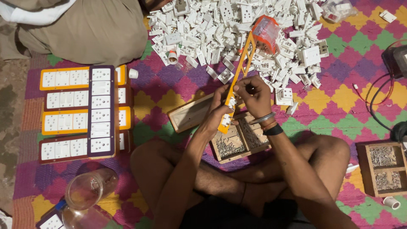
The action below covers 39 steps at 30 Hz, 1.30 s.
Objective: The person sits on a mat and assembles white electrical socket modules into a yellow plastic strip. They pick up each module, place it into a slot, and secure it with small metal pins from a wooden box. The person repeats this process for multiple modules along the strip.
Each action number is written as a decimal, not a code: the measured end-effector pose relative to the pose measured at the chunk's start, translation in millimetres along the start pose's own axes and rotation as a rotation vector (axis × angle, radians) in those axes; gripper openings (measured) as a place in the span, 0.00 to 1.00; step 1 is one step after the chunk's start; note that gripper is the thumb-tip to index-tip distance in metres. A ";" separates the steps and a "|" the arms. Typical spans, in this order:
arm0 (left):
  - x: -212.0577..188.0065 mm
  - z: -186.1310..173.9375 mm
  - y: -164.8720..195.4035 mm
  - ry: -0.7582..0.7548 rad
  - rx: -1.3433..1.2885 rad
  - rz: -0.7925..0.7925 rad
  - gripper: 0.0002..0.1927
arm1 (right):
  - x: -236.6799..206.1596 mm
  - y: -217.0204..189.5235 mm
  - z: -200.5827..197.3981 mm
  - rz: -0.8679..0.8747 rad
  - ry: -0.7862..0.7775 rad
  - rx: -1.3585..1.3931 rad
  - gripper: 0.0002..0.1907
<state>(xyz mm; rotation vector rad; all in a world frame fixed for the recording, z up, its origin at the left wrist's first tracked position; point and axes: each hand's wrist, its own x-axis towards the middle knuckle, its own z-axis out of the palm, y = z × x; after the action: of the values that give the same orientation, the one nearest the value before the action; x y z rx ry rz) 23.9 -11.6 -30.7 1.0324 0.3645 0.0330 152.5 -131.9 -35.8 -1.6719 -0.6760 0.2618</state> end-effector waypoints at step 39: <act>3.3 1.3 -15.2 0.015 0.117 0.121 0.41 | -3.9 0.6 -3.1 0.142 -0.015 0.077 0.07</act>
<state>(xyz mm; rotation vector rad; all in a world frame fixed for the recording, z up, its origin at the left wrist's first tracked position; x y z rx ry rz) 25.2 -19.9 -43.8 1.1698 0.3204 0.1291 151.2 -136.7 -36.4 -1.6476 -0.5525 0.3967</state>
